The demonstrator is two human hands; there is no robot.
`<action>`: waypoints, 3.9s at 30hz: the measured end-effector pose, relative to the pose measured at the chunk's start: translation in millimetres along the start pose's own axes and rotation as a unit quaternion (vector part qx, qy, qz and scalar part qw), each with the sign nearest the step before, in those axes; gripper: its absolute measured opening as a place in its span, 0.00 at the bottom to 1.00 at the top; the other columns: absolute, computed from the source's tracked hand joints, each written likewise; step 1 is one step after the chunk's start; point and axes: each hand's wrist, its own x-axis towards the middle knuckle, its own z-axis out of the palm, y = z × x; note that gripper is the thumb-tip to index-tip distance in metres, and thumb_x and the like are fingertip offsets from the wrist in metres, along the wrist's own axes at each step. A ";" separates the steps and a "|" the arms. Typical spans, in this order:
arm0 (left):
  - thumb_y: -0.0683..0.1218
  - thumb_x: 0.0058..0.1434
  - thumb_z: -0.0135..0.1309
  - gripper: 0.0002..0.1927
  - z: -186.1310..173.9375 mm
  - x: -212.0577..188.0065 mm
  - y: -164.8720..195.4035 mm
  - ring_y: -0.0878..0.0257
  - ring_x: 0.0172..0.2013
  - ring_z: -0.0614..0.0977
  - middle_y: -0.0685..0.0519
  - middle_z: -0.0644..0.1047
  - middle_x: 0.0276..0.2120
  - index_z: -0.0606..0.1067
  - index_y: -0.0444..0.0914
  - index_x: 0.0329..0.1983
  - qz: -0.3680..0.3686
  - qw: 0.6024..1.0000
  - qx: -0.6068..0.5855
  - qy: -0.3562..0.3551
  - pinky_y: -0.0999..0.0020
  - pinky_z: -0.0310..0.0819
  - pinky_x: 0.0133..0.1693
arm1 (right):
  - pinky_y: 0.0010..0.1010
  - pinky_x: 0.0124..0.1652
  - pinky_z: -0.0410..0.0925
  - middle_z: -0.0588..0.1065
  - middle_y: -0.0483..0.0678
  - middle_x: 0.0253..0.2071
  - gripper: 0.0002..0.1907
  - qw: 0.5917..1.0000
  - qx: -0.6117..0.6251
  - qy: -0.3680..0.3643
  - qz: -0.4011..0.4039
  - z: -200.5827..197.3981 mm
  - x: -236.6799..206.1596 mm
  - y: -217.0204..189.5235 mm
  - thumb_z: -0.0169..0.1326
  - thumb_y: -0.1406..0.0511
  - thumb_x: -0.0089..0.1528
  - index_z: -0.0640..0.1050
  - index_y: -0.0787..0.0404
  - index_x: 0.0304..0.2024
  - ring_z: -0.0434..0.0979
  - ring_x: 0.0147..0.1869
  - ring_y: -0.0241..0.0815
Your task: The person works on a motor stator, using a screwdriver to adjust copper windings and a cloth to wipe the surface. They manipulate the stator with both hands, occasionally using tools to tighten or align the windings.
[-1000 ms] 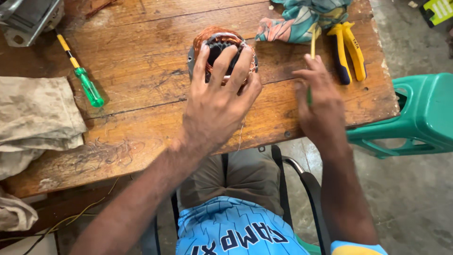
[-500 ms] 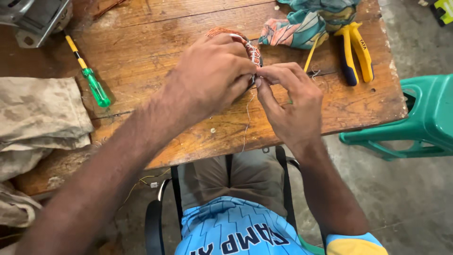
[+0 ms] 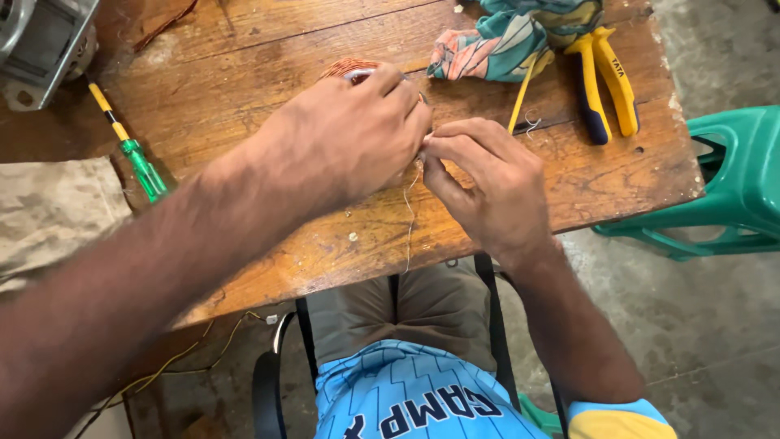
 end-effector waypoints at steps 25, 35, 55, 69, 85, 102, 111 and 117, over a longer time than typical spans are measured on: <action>0.39 0.61 0.64 0.13 37.6 -63.5 38.3 0.47 0.58 0.77 0.46 0.76 0.50 0.78 0.34 0.48 -0.129 0.907 -0.291 0.274 0.51 0.71 0.64 | 0.27 0.48 0.75 0.77 0.46 0.42 0.23 0.978 0.100 0.064 0.173 28.5 -5.4 -39.5 0.63 0.74 0.65 0.65 0.64 0.57 0.79 0.45 0.34; 0.39 0.60 0.62 0.15 44.9 -69.7 39.1 0.45 0.60 0.76 0.46 0.77 0.51 0.78 0.34 0.50 -0.134 0.888 -0.328 0.291 0.51 0.70 0.66 | 0.30 0.37 0.71 0.70 0.46 0.38 0.23 0.992 -0.038 -0.022 0.119 28.3 3.6 -36.6 0.58 0.76 0.66 0.61 0.63 0.56 0.75 0.39 0.36; 0.40 0.61 0.59 0.14 44.0 -71.8 41.4 0.45 0.61 0.75 0.46 0.77 0.50 0.78 0.34 0.51 -0.144 0.887 -0.338 0.280 0.52 0.67 0.68 | 0.27 0.42 0.74 0.74 0.46 0.38 0.22 0.998 0.003 -0.005 0.066 14.7 1.5 -29.8 0.64 0.74 0.65 0.66 0.62 0.54 0.78 0.40 0.34; 0.39 0.64 0.59 0.10 27.5 -63.4 50.4 0.49 0.55 0.79 0.47 0.78 0.48 0.78 0.34 0.48 -0.201 0.847 -0.346 0.350 0.48 0.68 0.69 | 0.24 0.43 0.75 0.79 0.45 0.37 0.15 0.985 0.081 -0.037 0.148 9.2 3.9 -38.4 0.64 0.73 0.64 0.73 0.65 0.50 0.81 0.42 0.31; 0.40 0.64 0.60 0.09 13.2 -69.2 60.4 0.49 0.58 0.75 0.49 0.78 0.49 0.79 0.37 0.48 -0.249 0.845 -0.316 0.351 0.50 0.69 0.64 | 0.21 0.46 0.77 0.78 0.45 0.42 0.16 0.982 0.151 -0.059 0.101 -8.0 15.6 -20.5 0.63 0.75 0.65 0.72 0.65 0.53 0.80 0.45 0.30; 0.44 0.61 0.59 0.11 18.5 -39.2 40.9 0.55 0.50 0.76 0.48 0.80 0.43 0.82 0.38 0.46 -0.273 0.886 -0.323 0.191 0.48 0.60 0.59 | 0.20 0.33 0.71 0.78 0.46 0.36 0.19 0.910 0.325 -0.121 0.227 -20.9 45.2 4.0 0.59 0.73 0.64 0.65 0.61 0.52 0.76 0.35 0.30; 0.44 0.64 0.59 0.08 16.1 -47.1 37.8 0.54 0.52 0.76 0.48 0.80 0.44 0.82 0.39 0.45 -0.263 0.883 -0.324 0.215 0.50 0.59 0.58 | 0.22 0.42 0.76 0.78 0.44 0.38 0.19 0.978 0.114 -0.077 0.156 3.0 0.4 -30.8 0.65 0.72 0.61 0.69 0.63 0.49 0.80 0.41 0.29; 0.49 0.60 0.64 0.10 7.3 -55.5 58.1 0.52 0.52 0.73 0.48 0.77 0.44 0.80 0.39 0.40 -0.284 0.886 -0.263 0.255 0.50 0.60 0.57 | 0.25 0.45 0.72 0.74 0.44 0.39 0.18 0.948 0.251 -0.043 0.193 2.4 -3.6 -19.8 0.61 0.75 0.66 0.68 0.62 0.53 0.75 0.44 0.32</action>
